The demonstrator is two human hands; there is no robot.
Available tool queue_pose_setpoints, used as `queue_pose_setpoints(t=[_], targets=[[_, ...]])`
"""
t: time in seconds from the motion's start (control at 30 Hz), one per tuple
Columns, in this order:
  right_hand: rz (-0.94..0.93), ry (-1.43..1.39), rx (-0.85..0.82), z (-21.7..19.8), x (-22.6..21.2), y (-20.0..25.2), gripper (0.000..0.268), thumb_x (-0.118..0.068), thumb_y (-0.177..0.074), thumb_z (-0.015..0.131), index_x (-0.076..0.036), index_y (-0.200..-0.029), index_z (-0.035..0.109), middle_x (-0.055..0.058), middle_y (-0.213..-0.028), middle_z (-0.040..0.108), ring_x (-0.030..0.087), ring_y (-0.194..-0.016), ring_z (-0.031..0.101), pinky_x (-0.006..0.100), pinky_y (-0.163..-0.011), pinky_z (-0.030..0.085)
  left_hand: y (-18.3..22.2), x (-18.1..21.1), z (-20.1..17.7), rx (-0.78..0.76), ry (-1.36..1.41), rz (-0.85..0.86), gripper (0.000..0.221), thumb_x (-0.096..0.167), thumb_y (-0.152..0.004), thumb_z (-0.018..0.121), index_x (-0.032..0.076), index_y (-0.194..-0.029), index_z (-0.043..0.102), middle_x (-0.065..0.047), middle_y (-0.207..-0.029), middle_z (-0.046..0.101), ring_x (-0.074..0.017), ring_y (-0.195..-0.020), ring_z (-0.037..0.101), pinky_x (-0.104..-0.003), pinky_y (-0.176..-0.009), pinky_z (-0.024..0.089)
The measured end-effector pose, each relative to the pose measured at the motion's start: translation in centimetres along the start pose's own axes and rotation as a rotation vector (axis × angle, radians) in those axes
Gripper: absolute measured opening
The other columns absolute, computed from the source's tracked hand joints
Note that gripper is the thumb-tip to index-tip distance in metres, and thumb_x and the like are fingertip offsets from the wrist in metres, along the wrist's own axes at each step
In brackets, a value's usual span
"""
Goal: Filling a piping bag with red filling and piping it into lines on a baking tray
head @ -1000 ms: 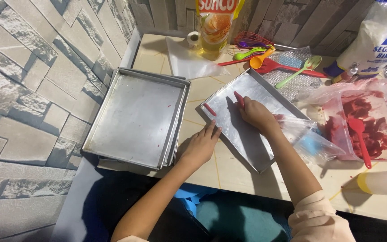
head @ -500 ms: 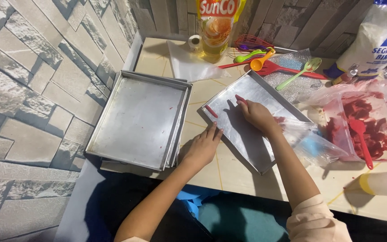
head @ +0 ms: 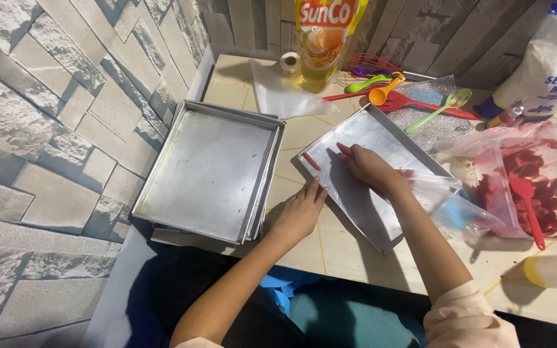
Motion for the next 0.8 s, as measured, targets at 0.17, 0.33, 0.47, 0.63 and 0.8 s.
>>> queue_pose_setpoints(t=[0.17, 0.33, 0.47, 0.63, 0.8], targets=[[0.015, 0.071, -0.031, 1.0, -2.2, -0.8, 0.044, -0.036, -0.107, 0.044, 0.002, -0.112, 0.065, 0.025, -0.100, 0.073, 0.038, -0.104, 0.071, 0.050, -0.089, 0.056, 0.2, 0.5, -1.4, -0.037, 0.046, -0.011, 0.065, -0.005, -0.090, 0.053, 0.003, -0.153, 0.038, -0.031, -0.159, 0.026, -0.0444, -0.133, 0.049, -0.050, -0.102, 0.046], [0.017, 0.237, -0.016, 2.7, -1.7, -2.5, 0.047, -0.041, -0.109, 0.041, -0.002, -0.110, 0.066, 0.019, -0.095, 0.074, 0.032, -0.096, 0.075, 0.044, -0.085, 0.059, 0.0, 0.4, -1.0, -0.051, 0.038, -0.010, 0.067, -0.007, -0.090, 0.053, 0.003, -0.153, 0.037, -0.032, -0.159, 0.025, -0.0455, -0.133, 0.048, -0.051, -0.103, 0.046], [-0.053, 0.348, 0.027, 2.0, -3.0, -1.8, 0.048, -0.042, -0.111, 0.035, -0.003, -0.109, 0.064, 0.017, -0.090, 0.074, 0.030, -0.090, 0.076, 0.041, -0.081, 0.060, -0.2, 0.3, -0.7, -0.043, 0.038, -0.017, 0.068, -0.009, -0.088, 0.054, 0.004, -0.153, 0.038, -0.032, -0.159, 0.026, -0.0462, -0.133, 0.048, -0.051, -0.102, 0.046], [-0.102, 0.408, 0.044, 2.6, -3.3, -2.5, 0.052, -0.045, -0.111, 0.031, -0.004, -0.105, 0.064, 0.015, -0.084, 0.074, 0.029, -0.084, 0.077, 0.040, -0.078, 0.061, 0.1, 0.6, -1.5, -0.068, 0.041, -0.015, 0.069, -0.010, -0.088, 0.054, 0.002, -0.153, 0.037, -0.032, -0.159, 0.026, -0.0474, -0.131, 0.050, -0.052, -0.101, 0.046], [-0.132, 0.531, 0.025, 2.7, -3.9, -2.4, 0.050, -0.043, -0.111, 0.030, -0.007, -0.105, 0.064, 0.011, -0.080, 0.072, 0.025, -0.080, 0.077, 0.036, -0.076, 0.062, 0.1, 0.7, -1.7, -0.073, 0.065, -0.035, 0.070, -0.010, -0.087, 0.053, 0.004, -0.154, 0.037, -0.032, -0.159, 0.027, -0.0460, -0.126, 0.055, -0.054, -0.099, 0.047]])
Point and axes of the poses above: each hand's wrist, its own y-axis away from the middle knuckle, its own z-axis out of the palm, x = y × z, the point moved 6 cm from there along -y, towards the middle knuckle
